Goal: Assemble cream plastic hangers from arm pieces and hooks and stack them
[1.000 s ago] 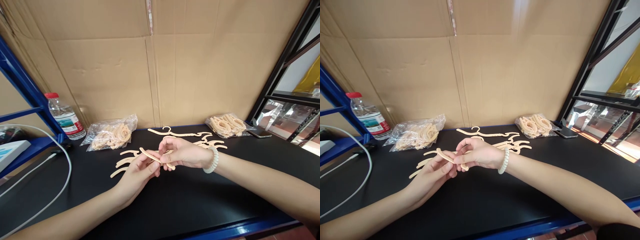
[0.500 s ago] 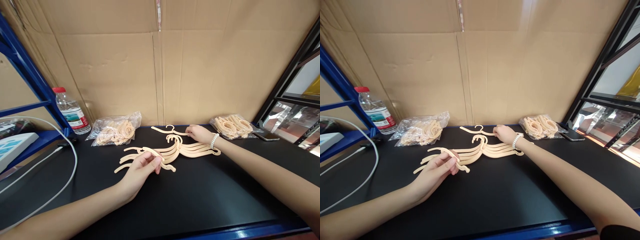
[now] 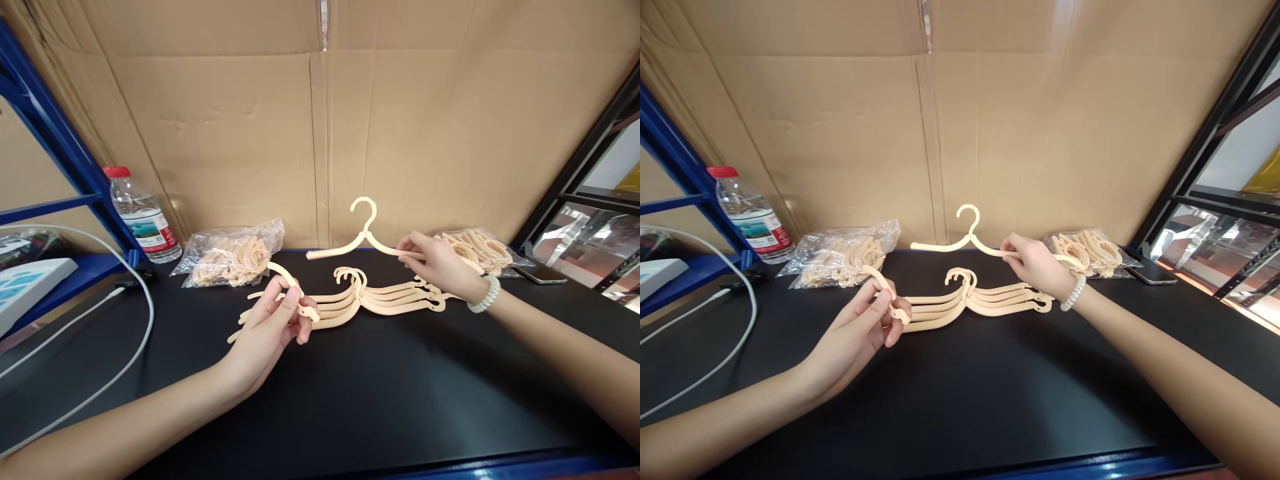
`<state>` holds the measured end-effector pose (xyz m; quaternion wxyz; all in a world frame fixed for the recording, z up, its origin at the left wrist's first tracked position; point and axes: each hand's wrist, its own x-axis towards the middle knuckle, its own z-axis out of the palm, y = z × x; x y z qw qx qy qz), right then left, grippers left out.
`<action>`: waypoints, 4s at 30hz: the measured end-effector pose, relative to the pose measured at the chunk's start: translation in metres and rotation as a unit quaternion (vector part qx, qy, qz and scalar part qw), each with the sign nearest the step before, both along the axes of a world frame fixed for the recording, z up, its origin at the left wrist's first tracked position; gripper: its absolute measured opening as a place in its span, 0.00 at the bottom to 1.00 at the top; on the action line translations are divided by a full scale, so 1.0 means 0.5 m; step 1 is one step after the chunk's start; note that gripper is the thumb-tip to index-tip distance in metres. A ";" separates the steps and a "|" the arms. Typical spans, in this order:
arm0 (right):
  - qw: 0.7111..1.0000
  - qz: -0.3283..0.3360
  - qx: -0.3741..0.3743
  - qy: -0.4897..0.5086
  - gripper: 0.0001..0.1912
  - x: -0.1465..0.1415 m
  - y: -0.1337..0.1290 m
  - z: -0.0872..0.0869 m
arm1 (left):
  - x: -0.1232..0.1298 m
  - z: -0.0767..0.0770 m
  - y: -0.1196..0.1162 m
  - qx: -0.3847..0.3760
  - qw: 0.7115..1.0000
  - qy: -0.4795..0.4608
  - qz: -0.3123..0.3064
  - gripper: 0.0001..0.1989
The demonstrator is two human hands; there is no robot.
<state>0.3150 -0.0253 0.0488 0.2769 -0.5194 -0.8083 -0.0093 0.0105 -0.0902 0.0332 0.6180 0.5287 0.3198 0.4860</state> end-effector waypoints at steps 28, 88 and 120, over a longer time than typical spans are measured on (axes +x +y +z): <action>0.977 0.151 -0.120 0.089 0.11 -0.004 -0.117 0.009 | -0.009 -0.018 0.017 0.008 0.999 0.035 0.021 0.08; 0.973 0.161 -0.142 0.080 0.09 -0.021 -0.124 -0.018 | -0.013 -0.017 0.032 -0.097 0.993 -0.057 -0.042 0.09; 0.988 0.148 -0.038 0.035 0.07 -0.058 -0.149 -0.029 | -0.017 -0.012 0.033 -0.079 0.997 -0.005 0.000 0.09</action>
